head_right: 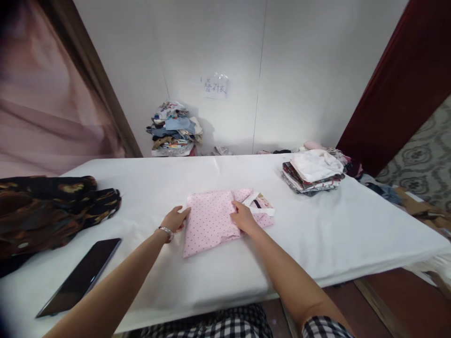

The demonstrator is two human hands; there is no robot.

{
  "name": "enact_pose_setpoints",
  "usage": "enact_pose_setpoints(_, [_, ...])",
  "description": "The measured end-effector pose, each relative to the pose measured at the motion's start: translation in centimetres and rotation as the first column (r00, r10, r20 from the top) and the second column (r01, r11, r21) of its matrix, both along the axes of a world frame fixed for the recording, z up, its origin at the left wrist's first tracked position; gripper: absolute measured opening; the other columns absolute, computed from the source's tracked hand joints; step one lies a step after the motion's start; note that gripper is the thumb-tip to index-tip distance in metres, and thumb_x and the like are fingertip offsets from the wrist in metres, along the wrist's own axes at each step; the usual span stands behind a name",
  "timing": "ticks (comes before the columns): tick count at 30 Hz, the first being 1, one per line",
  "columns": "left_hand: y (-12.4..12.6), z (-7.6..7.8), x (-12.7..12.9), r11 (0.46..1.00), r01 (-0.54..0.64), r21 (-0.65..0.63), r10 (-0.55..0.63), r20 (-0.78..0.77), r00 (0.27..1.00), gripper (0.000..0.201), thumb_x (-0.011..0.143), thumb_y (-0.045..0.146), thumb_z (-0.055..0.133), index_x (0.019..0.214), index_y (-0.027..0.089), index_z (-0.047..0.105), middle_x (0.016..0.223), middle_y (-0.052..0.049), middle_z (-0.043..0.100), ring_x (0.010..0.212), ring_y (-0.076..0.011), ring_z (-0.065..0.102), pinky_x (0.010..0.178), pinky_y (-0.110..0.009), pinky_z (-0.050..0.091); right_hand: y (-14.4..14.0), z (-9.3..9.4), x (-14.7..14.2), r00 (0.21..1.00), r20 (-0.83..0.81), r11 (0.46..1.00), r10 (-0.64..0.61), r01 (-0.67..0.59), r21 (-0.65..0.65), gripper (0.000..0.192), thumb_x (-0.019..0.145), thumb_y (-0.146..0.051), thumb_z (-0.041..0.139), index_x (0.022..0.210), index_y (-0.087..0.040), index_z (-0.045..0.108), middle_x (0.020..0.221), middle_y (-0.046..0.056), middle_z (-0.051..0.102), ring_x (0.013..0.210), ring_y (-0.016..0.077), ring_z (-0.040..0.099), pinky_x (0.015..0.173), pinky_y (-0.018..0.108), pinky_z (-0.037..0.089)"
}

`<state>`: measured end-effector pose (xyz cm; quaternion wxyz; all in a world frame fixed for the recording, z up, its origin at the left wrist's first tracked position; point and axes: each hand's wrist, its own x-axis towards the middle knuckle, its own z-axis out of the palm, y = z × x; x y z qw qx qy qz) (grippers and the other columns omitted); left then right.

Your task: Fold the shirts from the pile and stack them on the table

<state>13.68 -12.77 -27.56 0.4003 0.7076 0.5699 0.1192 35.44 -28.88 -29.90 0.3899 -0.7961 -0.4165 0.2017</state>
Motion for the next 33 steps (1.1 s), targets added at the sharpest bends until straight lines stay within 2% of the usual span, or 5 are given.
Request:
enact_pose_setpoints(17, [-0.7, 1.3, 0.8, 0.936, 0.276, 0.220, -0.170, -0.404, 0.899, 0.046, 0.086, 0.026, 0.045, 0.130, 0.013, 0.054, 0.114, -0.021, 0.069, 0.108, -0.0357, 0.064, 0.087, -0.046, 0.049, 0.8, 0.9, -1.0, 0.968, 0.209, 0.990, 0.136, -0.122, -0.078, 0.042, 0.086, -0.018, 0.053, 0.127, -0.016, 0.062, 0.124, 0.013, 0.064, 0.114, 0.0243, 0.058, 0.101, 0.036, 0.043])
enact_pose_setpoints(20, [-0.2, 2.2, 1.4, 0.855, 0.383, 0.349, -0.191, -0.476, 0.859, 0.050, 0.087, 0.025, 0.045, 0.135, 0.015, 0.049, 0.130, -0.019, 0.061, 0.118, -0.0332, 0.059, 0.093, -0.046, 0.048, -1.7, 1.6, -1.5, 0.973, 0.186, 0.987, 0.139, -0.151, 0.052, 0.038, 0.085, -0.019, 0.052, 0.121, -0.020, 0.063, 0.128, 0.011, 0.061, 0.117, 0.0249, 0.056, 0.100, 0.039, 0.044])
enact_pose_setpoints(23, [1.2, 2.9, 3.0, 0.696, 0.539, 0.475, -0.298, -0.492, 0.818, 0.054, 0.091, 0.035, 0.042, 0.140, 0.012, 0.044, 0.146, -0.018, 0.048, 0.134, -0.0309, 0.046, 0.107, -0.046, 0.041, -6.1, 1.7, -1.9, 0.987, -0.159, 0.991, 0.040, -0.020, 0.130, 0.025, 0.085, -0.028, 0.056, 0.108, -0.020, 0.064, 0.106, 0.008, 0.069, 0.094, 0.0229, 0.064, 0.083, 0.038, 0.052])
enact_pose_setpoints(27, [3.5, 2.9, 7.5, 0.621, 0.668, 0.409, -0.511, -0.435, 0.741, 0.064, 0.092, 0.050, 0.042, 0.145, 0.015, 0.040, 0.157, -0.013, 0.036, 0.146, -0.0270, 0.028, 0.121, -0.045, 0.019, -11.4, 1.4, -2.8, 0.569, -0.803, 0.964, -0.180, 0.263, -0.030, 0.032, 0.078, -0.038, 0.071, 0.101, -0.018, 0.062, 0.103, 0.010, 0.070, 0.083, 0.0214, 0.068, 0.065, 0.033, 0.057])
enact_pose_setpoints(33, [5.5, 2.1, 14.4, 0.679, 0.709, 0.190, -0.617, -0.377, 0.691, 0.073, 0.078, 0.062, 0.056, 0.139, 0.021, 0.050, 0.146, -0.015, 0.052, 0.125, -0.0318, 0.056, 0.096, -0.040, 0.050, -10.5, 2.5, -4.8, 0.188, -0.980, 0.952, -0.066, 0.305, -0.006, 0.022, 0.081, -0.034, 0.072, 0.091, -0.016, 0.064, 0.104, 0.010, 0.070, 0.097, 0.0214, 0.068, 0.075, 0.034, 0.059])
